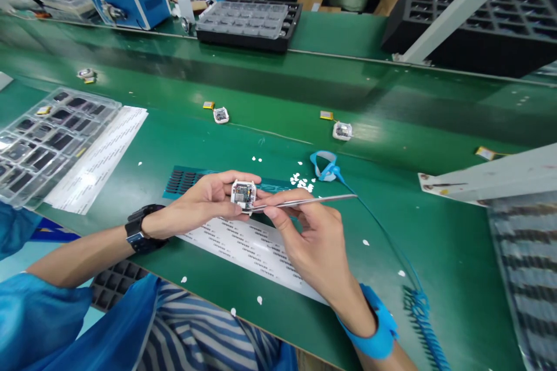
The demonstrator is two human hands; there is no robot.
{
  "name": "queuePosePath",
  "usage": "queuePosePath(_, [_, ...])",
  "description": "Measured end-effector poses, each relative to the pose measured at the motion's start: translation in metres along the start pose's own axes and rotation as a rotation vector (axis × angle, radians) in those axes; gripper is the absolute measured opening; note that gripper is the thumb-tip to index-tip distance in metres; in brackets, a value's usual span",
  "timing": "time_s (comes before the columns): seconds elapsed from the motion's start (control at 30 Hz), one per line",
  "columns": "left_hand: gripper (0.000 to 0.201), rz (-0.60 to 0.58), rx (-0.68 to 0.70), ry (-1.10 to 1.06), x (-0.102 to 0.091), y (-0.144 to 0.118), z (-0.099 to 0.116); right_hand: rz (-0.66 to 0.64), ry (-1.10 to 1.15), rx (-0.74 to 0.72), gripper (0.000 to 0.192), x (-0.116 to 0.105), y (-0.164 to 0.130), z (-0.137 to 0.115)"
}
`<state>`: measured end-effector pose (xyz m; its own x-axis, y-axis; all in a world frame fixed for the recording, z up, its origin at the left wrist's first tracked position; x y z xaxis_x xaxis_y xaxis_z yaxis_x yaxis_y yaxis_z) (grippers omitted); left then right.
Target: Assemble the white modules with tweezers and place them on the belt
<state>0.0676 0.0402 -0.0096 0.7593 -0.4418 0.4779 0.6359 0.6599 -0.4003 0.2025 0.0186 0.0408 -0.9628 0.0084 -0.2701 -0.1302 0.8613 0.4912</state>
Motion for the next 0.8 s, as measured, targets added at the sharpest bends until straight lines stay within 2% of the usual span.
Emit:
queuePosePath(0.27, [0.048,0.021,-0.001,-0.005,-0.005,0.004,-0.004,-0.091,0.005,-0.002,0.006,0.004,0.0,0.005])
queuePosePath(0.6, [0.048,0.102,-0.048,-0.121,-0.012,0.007,-0.009,0.122,0.145,0.072,0.012,-0.008,0.006,0.008])
queuePosePath(0.7, [0.051,0.07,-0.027,-0.178,-0.013,0.007,-0.007,0.185,0.143,0.111,0.016,-0.015,0.006,0.016])
queuePosePath(0.8, [0.056,0.076,0.031,-0.15,-0.021,0.008,0.004,0.227,0.154,0.182,0.025,-0.022,0.005,0.028])
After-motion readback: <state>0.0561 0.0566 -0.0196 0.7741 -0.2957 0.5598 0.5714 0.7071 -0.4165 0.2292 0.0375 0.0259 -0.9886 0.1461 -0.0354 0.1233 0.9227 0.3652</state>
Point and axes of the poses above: each hand's wrist, its own y-axis towards the middle knuckle, its own x-axis out of the palm, z = x × y, the point moved 9 cm from there along y, towards the middle knuckle, and after that the axes turned 10 degrees about -x, right-handed, at the moved point
